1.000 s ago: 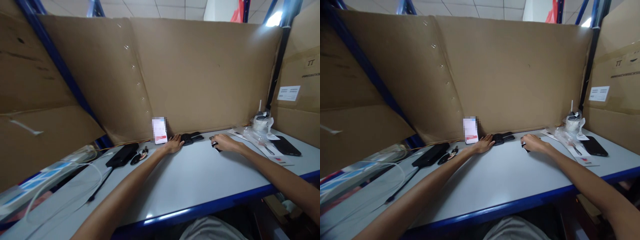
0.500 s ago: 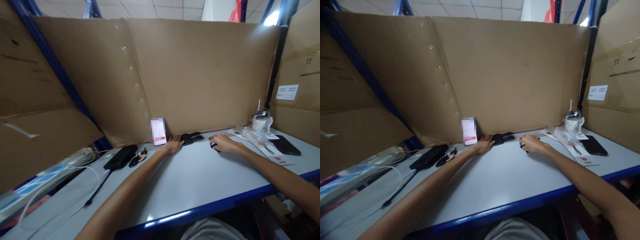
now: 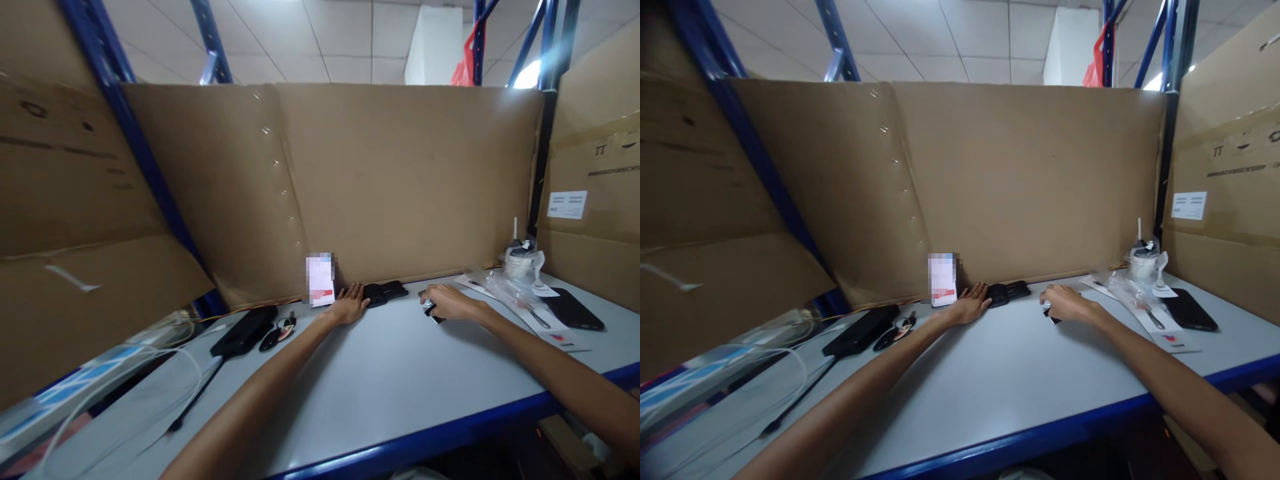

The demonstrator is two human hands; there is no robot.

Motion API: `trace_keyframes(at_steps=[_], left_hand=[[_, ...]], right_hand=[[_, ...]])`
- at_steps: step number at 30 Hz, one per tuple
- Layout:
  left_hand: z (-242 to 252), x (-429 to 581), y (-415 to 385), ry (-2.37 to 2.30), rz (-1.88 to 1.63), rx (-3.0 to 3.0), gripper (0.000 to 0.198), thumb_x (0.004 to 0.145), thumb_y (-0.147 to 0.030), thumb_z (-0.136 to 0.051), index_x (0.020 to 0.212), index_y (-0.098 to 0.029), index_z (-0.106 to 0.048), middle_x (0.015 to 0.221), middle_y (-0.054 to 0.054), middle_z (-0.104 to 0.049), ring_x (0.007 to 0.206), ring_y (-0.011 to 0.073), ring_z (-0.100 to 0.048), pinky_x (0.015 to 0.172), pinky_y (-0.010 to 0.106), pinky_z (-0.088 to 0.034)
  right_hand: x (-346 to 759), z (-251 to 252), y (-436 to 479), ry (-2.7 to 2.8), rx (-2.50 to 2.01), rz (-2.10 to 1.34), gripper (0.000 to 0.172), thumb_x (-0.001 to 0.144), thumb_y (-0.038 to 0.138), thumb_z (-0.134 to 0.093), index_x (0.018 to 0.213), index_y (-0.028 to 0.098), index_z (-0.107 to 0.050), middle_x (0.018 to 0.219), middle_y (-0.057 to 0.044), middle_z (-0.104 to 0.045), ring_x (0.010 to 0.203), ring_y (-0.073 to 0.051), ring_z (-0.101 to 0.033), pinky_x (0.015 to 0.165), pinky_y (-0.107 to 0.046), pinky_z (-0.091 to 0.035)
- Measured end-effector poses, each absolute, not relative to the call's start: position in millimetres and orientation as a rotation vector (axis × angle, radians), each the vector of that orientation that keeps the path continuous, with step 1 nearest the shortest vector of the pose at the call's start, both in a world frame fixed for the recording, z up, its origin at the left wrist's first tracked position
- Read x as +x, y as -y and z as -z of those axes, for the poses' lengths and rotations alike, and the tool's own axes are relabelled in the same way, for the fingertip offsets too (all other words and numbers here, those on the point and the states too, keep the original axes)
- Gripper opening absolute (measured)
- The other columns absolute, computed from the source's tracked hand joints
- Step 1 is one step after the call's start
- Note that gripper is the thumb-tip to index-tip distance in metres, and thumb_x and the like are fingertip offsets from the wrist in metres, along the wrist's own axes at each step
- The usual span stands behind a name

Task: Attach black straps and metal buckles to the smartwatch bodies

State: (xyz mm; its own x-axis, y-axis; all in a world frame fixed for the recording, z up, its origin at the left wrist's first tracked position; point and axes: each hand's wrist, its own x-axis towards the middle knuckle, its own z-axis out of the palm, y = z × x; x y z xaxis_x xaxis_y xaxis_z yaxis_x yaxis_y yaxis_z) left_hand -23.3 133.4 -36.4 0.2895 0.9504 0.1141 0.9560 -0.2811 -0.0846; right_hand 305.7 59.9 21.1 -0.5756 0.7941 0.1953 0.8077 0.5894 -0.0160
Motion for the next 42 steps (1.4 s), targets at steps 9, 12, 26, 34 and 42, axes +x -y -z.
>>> trace_keyframes(at_steps=[9,12,26,34,42], left_hand=[[24,-15,-110,1.727,-0.005,-2.422,0.064,0.102,-0.049,-0.021,0.16,-0.022,-0.016,0.165,0.015,-0.011,0.152,0.0334,-0.008,0.119,0.059,-0.012],[23,-15,-89,1.675,-0.046,-2.48,0.063,0.103,-0.05,-0.019,0.16,-0.025,-0.014,0.166,0.013,-0.009,0.152,0.0343,-0.005,0.119,0.061,-0.012],[26,-25,-12,1.533,0.17,-2.774,0.061,0.104,-0.055,-0.014,0.159,-0.03,-0.019,0.165,0.011,-0.016,0.153,0.0294,-0.01,0.121,0.055,-0.015],[25,-23,-13,1.462,0.276,-2.79,0.061,0.103,-0.056,-0.02,0.157,-0.028,-0.027,0.164,0.011,-0.023,0.152,0.0292,-0.019,0.121,0.053,-0.019],[19,-14,-7,1.373,0.35,-2.818,0.064,0.102,-0.057,-0.03,0.153,-0.02,-0.036,0.157,0.015,-0.038,0.146,0.029,-0.034,0.119,0.047,-0.028]], right_hand=[[306,-27,-65,2.505,-1.435,0.192,0.028,0.094,0.031,-0.051,0.079,0.017,-0.07,0.08,-0.008,-0.073,0.075,-0.02,-0.067,0.056,-0.025,-0.031],[304,-29,-64,2.485,-1.407,0.237,0.033,0.094,0.028,-0.048,0.071,0.017,-0.068,0.073,-0.007,-0.071,0.067,-0.017,-0.064,0.053,-0.026,-0.025],[316,-33,-67,2.504,-1.577,0.16,0.024,0.089,0.029,-0.054,0.085,0.018,-0.074,0.085,-0.009,-0.074,0.077,-0.02,-0.067,0.058,-0.024,-0.032],[319,-40,-63,2.73,-1.4,-0.012,0.033,0.079,0.024,-0.065,0.111,0.026,-0.073,0.103,-0.004,-0.074,0.095,-0.021,-0.066,0.069,-0.022,-0.039],[312,-42,-57,2.685,-1.529,-0.069,0.012,0.073,0.02,-0.067,0.085,0.019,-0.07,0.081,-0.004,-0.07,0.075,-0.017,-0.061,0.057,-0.023,-0.03]])
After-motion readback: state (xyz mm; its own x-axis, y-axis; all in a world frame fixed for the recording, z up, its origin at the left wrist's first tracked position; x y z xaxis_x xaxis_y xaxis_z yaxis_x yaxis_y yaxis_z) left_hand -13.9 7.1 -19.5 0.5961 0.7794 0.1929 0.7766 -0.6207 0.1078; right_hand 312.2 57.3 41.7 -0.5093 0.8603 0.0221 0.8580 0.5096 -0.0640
